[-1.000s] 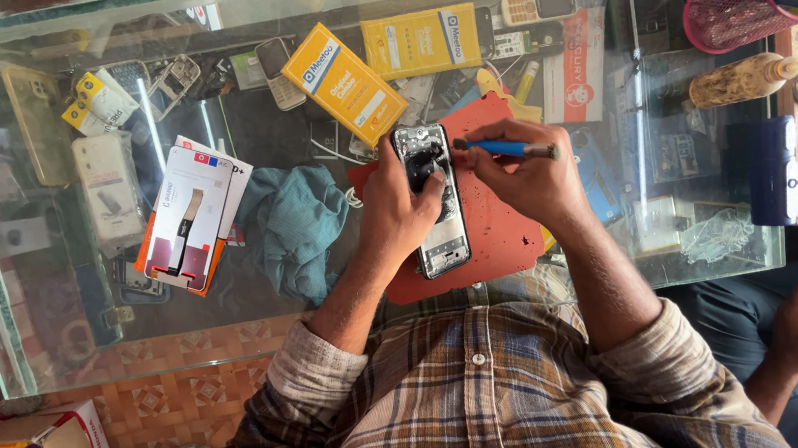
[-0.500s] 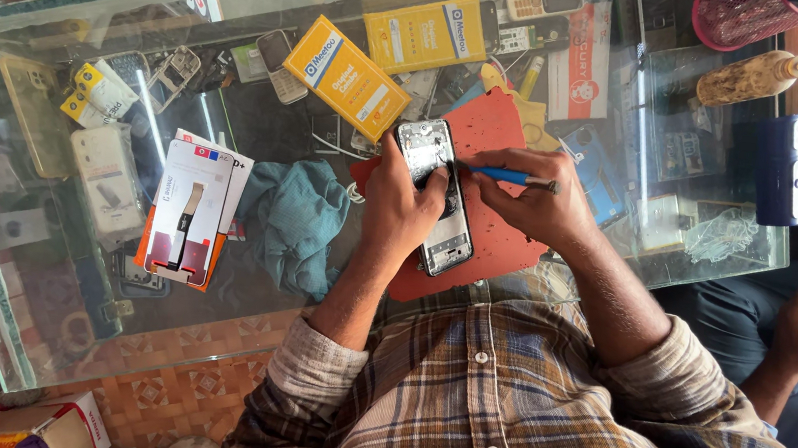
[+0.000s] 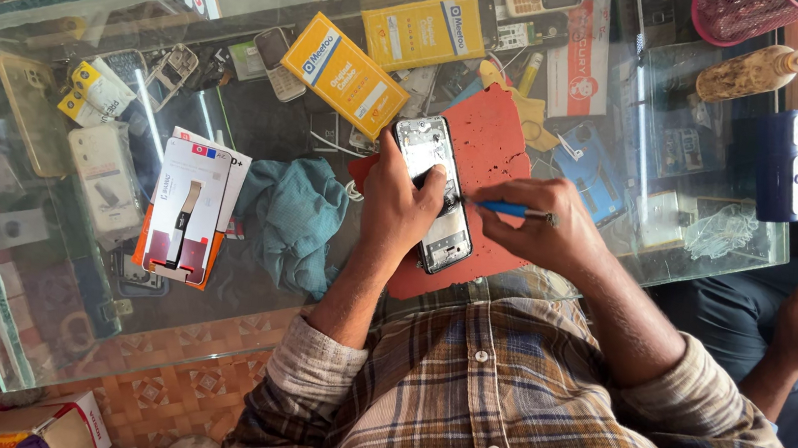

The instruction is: The person works on a disassembled smartphone at a glass counter, prying at the frame and removing old adhesive residue. They use a small brush to scrape the frame, apply liquid from a bottle onto the phone, and use a blower and a screwdriver-like tool while handling the phone body and a removed back cover.

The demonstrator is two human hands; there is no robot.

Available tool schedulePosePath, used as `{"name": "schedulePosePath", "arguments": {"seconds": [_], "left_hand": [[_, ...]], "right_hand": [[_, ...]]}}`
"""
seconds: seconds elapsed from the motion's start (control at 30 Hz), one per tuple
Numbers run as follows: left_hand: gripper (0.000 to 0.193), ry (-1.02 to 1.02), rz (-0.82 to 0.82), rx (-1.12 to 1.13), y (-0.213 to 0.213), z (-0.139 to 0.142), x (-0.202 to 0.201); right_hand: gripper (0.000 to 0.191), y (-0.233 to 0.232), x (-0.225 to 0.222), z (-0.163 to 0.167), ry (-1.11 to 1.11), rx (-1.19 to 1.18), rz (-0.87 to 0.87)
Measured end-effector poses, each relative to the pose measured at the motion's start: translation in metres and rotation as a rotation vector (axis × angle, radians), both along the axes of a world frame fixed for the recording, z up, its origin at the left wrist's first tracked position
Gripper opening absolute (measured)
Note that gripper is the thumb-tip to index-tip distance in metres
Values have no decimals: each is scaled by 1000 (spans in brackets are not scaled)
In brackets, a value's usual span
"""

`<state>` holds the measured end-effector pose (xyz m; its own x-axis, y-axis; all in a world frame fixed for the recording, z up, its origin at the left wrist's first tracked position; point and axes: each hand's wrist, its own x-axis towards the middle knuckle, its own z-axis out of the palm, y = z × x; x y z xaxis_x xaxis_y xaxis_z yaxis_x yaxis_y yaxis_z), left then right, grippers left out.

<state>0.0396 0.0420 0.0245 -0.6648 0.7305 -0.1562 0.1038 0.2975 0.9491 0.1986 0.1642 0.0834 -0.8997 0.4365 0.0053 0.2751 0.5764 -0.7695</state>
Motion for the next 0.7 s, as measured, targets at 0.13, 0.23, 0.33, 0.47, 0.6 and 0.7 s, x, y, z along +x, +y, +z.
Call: {"name": "schedulePosePath", "arguments": {"seconds": [0.13,0.23,0.33,0.47,0.6,0.7], "left_hand": [[51,-17,-3,10,0,0,0],[51,17,-7,5,0,-1,0],[52,17,-3,3,0,0,-1],[52,-12,7,-12,1,1,-1],[55,15,18,-45,3,-3,-1],[56,45,33,25,3,-6,1]], "right_hand": [[23,-7,11,4,-123,-88,-7],[23,-6,5,-1,13,-31,-2],[24,1,-9,-8,81,-9,-40],[23,0,-16,-6,63,9,-67],[25,-6,-5,2,97,-1,9],[25,-9,4,4,63,-20,8]]}}
